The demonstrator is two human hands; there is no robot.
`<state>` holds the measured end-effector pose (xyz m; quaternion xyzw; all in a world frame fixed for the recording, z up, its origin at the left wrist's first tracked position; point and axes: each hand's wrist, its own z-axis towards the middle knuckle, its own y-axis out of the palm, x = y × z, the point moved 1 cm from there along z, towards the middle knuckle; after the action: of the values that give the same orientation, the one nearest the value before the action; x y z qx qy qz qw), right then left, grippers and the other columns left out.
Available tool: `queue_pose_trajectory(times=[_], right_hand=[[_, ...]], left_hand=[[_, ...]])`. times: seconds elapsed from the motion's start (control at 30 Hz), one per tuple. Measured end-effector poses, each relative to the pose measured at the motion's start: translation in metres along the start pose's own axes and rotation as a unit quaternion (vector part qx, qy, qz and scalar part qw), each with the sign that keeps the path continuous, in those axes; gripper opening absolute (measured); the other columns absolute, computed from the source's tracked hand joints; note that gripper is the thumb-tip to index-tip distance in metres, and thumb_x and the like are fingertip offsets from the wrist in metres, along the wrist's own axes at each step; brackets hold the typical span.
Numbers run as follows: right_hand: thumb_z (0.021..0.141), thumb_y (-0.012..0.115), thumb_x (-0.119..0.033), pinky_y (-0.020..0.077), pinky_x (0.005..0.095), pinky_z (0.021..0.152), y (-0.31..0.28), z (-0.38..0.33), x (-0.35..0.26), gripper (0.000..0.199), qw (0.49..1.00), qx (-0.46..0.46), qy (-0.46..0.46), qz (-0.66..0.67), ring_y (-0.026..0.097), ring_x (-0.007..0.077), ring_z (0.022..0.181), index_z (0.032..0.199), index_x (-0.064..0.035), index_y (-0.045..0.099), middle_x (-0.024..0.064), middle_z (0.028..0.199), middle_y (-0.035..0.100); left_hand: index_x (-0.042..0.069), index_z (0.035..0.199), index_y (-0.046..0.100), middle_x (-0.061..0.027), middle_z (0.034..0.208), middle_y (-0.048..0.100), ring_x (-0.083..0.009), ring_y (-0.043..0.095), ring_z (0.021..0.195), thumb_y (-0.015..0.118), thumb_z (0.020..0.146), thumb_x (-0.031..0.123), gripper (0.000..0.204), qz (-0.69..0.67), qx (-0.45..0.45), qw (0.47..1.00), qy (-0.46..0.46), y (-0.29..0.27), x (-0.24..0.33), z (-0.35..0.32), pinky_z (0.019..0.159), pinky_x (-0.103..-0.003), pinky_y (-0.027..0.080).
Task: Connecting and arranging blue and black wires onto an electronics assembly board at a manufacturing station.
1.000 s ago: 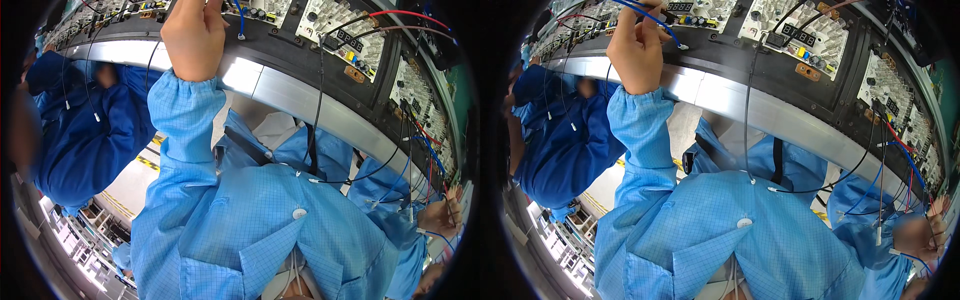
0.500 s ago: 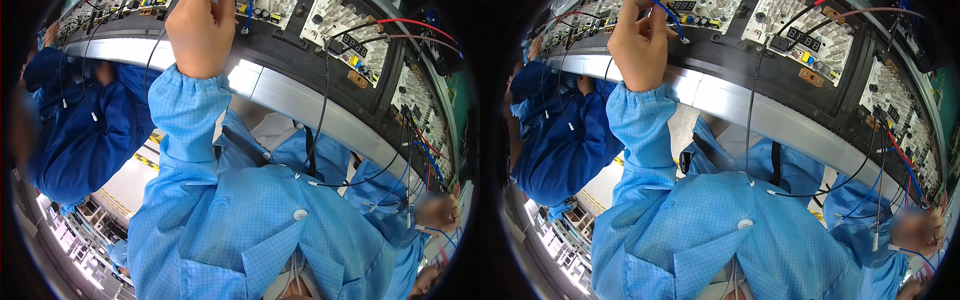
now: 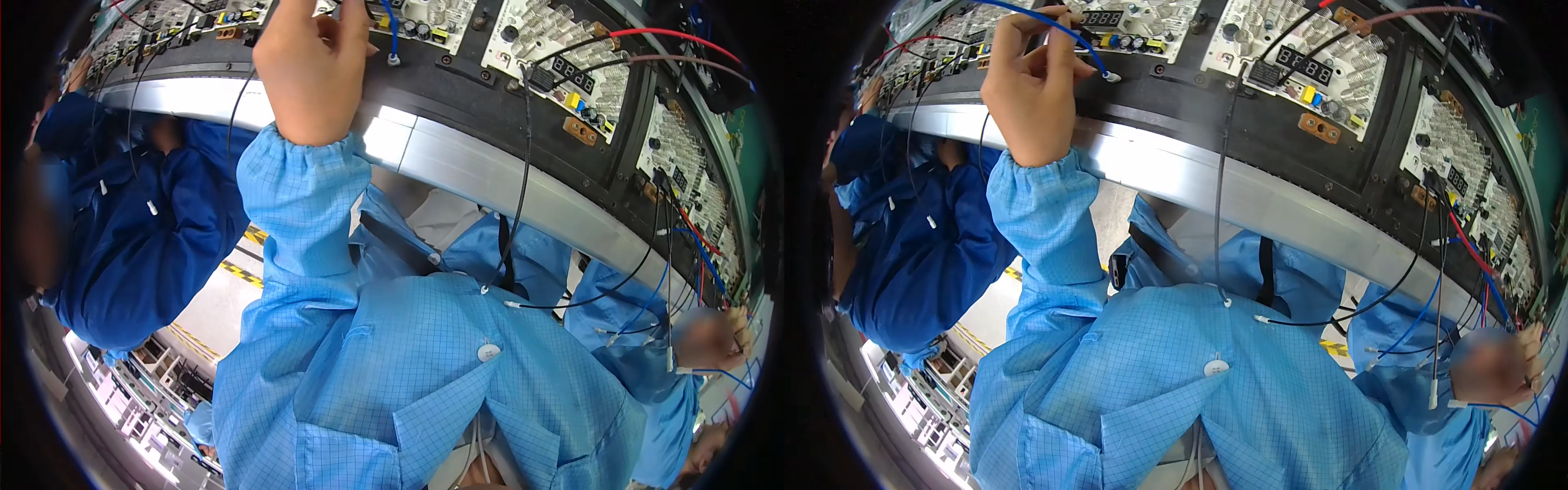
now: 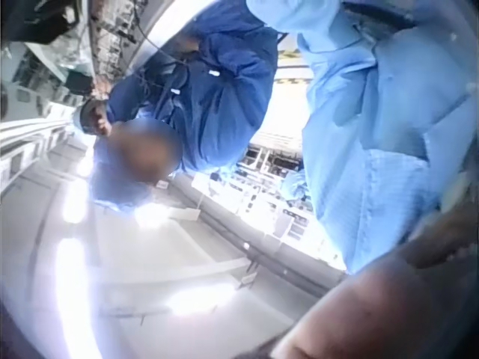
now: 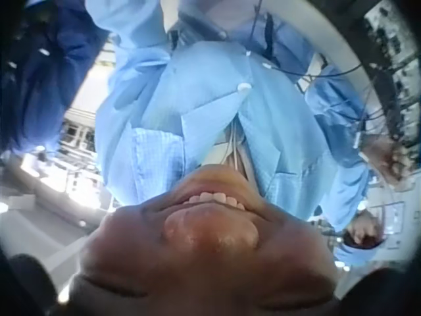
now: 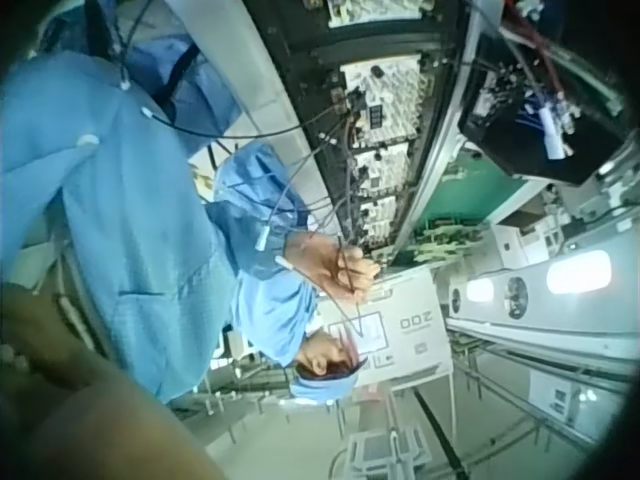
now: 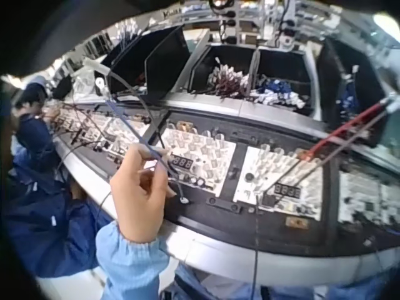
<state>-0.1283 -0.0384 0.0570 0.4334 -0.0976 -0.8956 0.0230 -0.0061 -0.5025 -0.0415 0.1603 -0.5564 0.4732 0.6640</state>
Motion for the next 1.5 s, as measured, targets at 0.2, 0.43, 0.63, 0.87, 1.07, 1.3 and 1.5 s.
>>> queue_pose_trajectory(times=[0.2, 0.43, 0.63, 0.87, 1.07, 1.3, 1.5], right_hand=[[0.092, 0.054, -0.018, 0.0362, 0.0308, 0.085, -0.001, -0.023, -0.025, 0.034, 0.998, -0.066, 0.005, 0.018, 0.026, 0.0130, 0.062, 0.065, -0.0135, 0.034, -0.0027, 0.065, 0.024], [0.093, 0.056, -0.027, 0.0243, 0.0282, 0.061, 0.046, -0.104, -0.067, 0.034, 0.992, -0.091, -0.054, 0.074, 0.026, 0.0126, 0.063, 0.070, -0.0144, 0.034, -0.0031, 0.064, 0.028], [0.092, 0.053, -0.021, 0.0282, 0.0301, 0.047, 0.048, -0.179, -0.080, 0.022, 0.994, -0.015, -0.071, -0.077, 0.033, 0.0138, 0.050, 0.077, -0.0141, 0.039, 0.0012, 0.056, 0.036], [0.084, 0.060, 0.001, 0.0422, 0.0289, 0.054, 0.015, -0.203, -0.106, 0.010, 0.986, -0.096, -0.064, 0.122, 0.053, 0.0189, 0.065, 0.089, 0.0016, 0.052, 0.0123, 0.070, 0.056], [0.083, 0.061, 0.004, 0.0425, 0.0280, 0.057, 0.002, -0.214, -0.110, 0.014, 0.989, -0.065, 0.032, 0.126, 0.053, 0.0172, 0.066, 0.093, -0.0003, 0.053, 0.0123, 0.080, 0.056], [0.082, 0.065, -0.003, 0.0429, 0.0303, 0.056, 0.005, -0.208, -0.078, 0.011, 0.986, -0.006, 0.027, 0.167, 0.055, 0.0201, 0.064, 0.090, -0.0003, 0.058, 0.0123, 0.078, 0.059], [0.079, 0.068, -0.001, 0.0464, 0.0355, 0.051, 0.051, -0.184, -0.063, 0.013, 0.943, -0.263, -0.019, 0.203, 0.061, 0.0264, 0.064, 0.090, -0.0017, 0.061, 0.0114, 0.073, 0.062]], left_hand=[[0.002, 0.098, 0.061, -0.0066, 0.078, 0.067, -0.0126, 0.065, 0.060, 0.062, 0.086, 0.004, 0.011, -0.019, -0.016, 0.999, 0.038, -0.006, -0.011, -0.004, 0.052, -0.024, 0.049], [-0.001, 0.100, 0.057, -0.0058, 0.088, 0.063, -0.0091, 0.059, 0.056, 0.060, 0.089, 0.006, 0.013, -0.037, -0.058, 0.997, 0.031, -0.006, -0.015, -0.003, 0.049, -0.022, 0.047], [-0.003, 0.112, 0.056, -0.0104, 0.102, 0.063, -0.0115, 0.059, 0.067, 0.061, 0.090, 0.014, 0.028, 0.065, -0.060, 0.993, 0.082, -0.031, -0.047, -0.002, 0.056, -0.024, 0.049], [0.004, 0.122, 0.050, -0.0112, 0.109, 0.060, -0.0158, 0.060, 0.087, 0.053, 0.096, 0.018, 0.030, 0.040, -0.086, 0.985, 0.141, -0.047, -0.034, -0.008, 0.066, -0.026, 0.051], [0.004, 0.124, 0.049, -0.0115, 0.107, 0.061, -0.0169, 0.061, 0.091, 0.049, 0.097, 0.015, 0.029, 0.085, -0.080, 0.985, 0.129, -0.054, -0.037, -0.006, 0.070, -0.026, 0.051], [0.004, 0.119, 0.055, -0.0102, 0.103, 0.063, -0.0172, 0.060, 0.092, 0.047, 0.098, 0.014, 0.025, 0.122, -0.086, 0.978, 0.147, -0.048, -0.050, -0.014, 0.076, -0.029, 0.049], [0.003, 0.112, 0.059, -0.0088, 0.099, 0.065, -0.0158, 0.061, 0.087, 0.046, 0.098, 0.013, 0.022, 0.157, -0.073, 0.971, 0.164, -0.044, -0.050, -0.022, 0.077, -0.028, 0.047]])
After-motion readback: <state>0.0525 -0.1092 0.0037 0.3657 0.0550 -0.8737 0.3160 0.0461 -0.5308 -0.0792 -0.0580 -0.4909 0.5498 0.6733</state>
